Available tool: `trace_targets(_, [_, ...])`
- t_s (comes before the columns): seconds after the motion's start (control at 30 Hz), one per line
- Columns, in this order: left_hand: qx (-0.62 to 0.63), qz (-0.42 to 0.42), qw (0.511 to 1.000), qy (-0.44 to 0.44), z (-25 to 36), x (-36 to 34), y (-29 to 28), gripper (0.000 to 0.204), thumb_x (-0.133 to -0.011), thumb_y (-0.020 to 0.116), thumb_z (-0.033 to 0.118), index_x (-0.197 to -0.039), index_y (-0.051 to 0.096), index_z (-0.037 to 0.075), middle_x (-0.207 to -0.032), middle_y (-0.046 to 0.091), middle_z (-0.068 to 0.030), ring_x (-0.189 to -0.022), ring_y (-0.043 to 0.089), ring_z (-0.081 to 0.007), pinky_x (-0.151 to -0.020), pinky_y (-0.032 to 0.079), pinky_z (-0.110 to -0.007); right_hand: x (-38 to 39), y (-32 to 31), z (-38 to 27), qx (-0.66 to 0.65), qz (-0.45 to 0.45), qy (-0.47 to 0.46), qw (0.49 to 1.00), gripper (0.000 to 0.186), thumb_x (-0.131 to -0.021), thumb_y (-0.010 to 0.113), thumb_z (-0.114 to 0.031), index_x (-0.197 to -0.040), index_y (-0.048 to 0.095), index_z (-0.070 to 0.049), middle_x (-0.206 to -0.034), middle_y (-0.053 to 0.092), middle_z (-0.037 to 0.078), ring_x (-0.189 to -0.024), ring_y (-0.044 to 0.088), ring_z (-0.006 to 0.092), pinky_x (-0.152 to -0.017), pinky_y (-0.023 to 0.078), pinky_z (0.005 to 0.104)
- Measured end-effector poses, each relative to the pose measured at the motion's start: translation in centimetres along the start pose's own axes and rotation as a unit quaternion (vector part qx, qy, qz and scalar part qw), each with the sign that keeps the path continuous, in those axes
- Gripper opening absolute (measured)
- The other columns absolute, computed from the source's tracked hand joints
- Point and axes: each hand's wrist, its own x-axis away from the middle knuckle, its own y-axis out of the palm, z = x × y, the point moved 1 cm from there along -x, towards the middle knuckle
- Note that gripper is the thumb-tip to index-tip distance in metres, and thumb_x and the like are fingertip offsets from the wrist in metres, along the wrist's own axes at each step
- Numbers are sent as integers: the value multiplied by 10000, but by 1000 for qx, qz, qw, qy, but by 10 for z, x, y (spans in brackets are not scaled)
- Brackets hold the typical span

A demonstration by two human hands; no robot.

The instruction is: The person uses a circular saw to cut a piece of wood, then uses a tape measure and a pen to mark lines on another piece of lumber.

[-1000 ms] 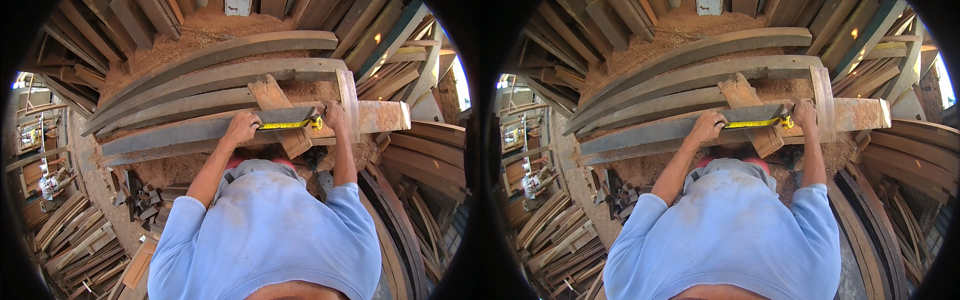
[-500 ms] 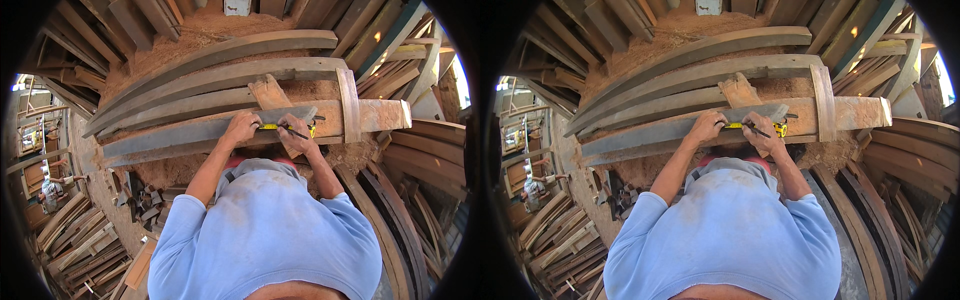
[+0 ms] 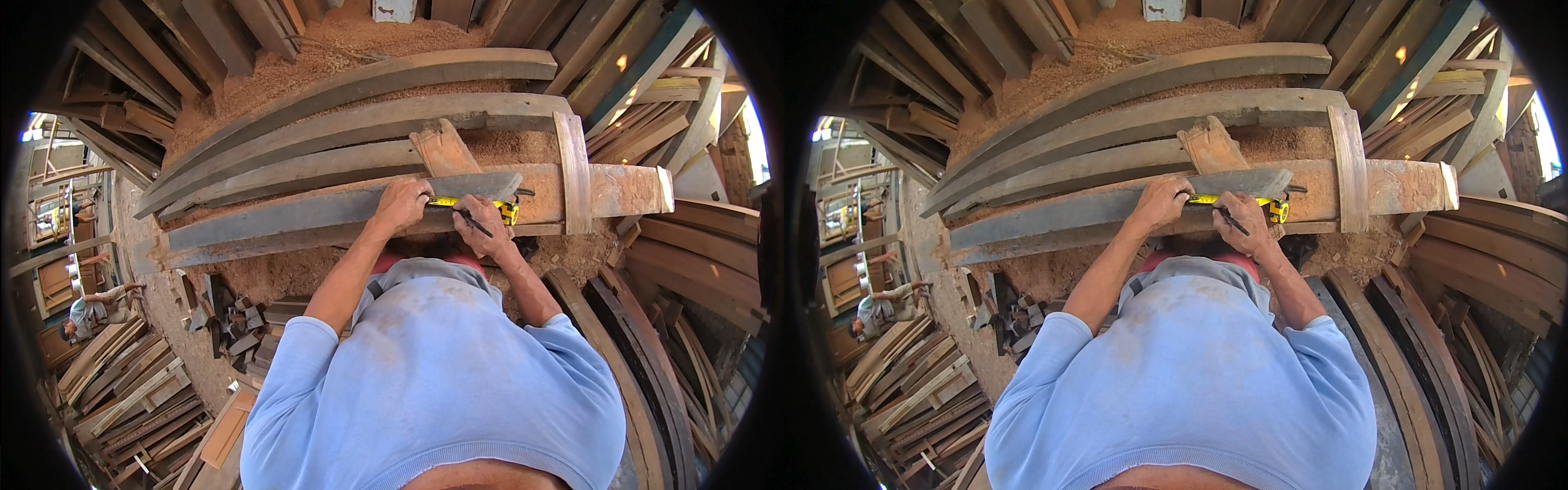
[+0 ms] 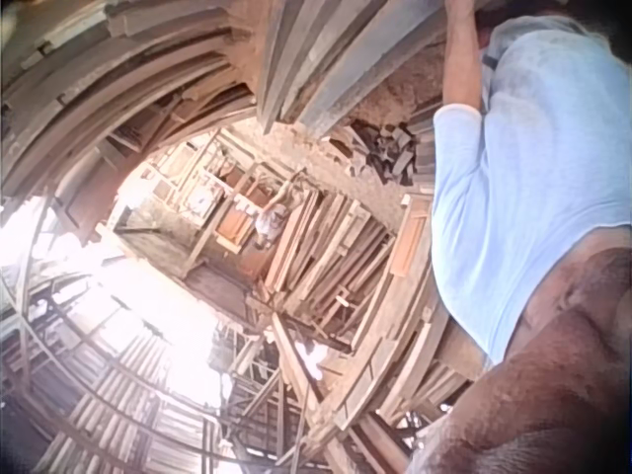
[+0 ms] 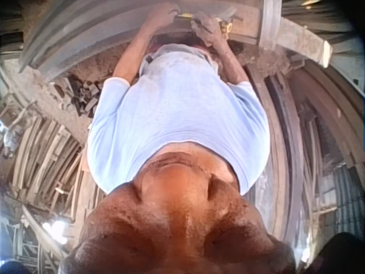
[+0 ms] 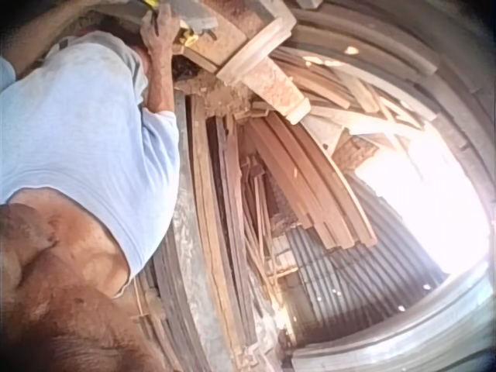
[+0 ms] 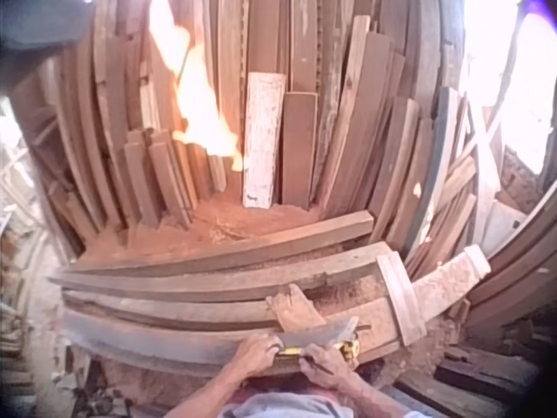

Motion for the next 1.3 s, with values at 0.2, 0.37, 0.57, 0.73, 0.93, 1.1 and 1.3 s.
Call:
trace_targets(0.2, [-6,7,1000,-13,1,0,0,162,-926,641,142,-1040,733,72,-999,723,-182,-1009,681,-400,-908,525,-506,0,5,-1,17,22,-12,1000,142,-873,712,-168,-973,660,-82,-816,668,165,-842,655,402,-758,504,498])
trace_targets(0.37, [1,14,1000,-13,4,0,-1,135,-929,656,133,-1024,736,80,-968,716,-183,-991,688,-399,-893,533,-512,0,8,-3,15,36,-12,999,120,-872,709,-168,-942,666,-81,-822,674,168,-822,652,399,-740,499,508])
trace_targets(0.57, [2,16,1000,2,-6,-2,4,153,-918,651,134,-1032,740,83,-975,720,-181,-1002,682,-404,-898,529,-517,-3,-10,-1,-18,-73,43,996,147,-942,666,-157,-1015,697,-33,-936,721,185,-900,700,373,-844,546,452])
trace_targets(0.73, [5,21,1000,-3,-2,0,3,159,-909,645,139,-1025,738,81,-968,714,-187,-1008,674,-401,-900,524,-522,27,-43,42,-154,214,189,946,203,-1012,565,-75,-1139,717,-28,-1055,760,179,-975,734,313,-914,554,405])
trace_targets(0.93, [12,27,999,23,-12,-4,8,154,-897,642,149,-1003,733,83,-951,702,-187,-996,665,-397,-894,519,-517,76,-63,111,217,-91,211,949,693,-861,729,-161,-1497,497,-13,-1262,696,254,-1221,635,438,-1064,477,502])
trace_targets(1.1, [26,22,999,14,-2,-4,-1,168,-868,624,139,-986,718,65,-943,705,-188,-979,671,-393,-885,524,-503,75,-38,143,211,-46,132,967,758,-828,782,-195,-1492,501,37,-1412,617,266,-1312,568,442,-1164,393,469])
trace_targets(1.3, [69,13,997,-21,7,1,-13,191,-857,617,153,-992,692,41,-922,715,-200,-915,685,-390,-825,530,-476,59,-45,136,184,-56,146,970,522,-862,774,-233,-1324,657,-20,-1321,674,250,-1277,591,446,-1122,433,490])
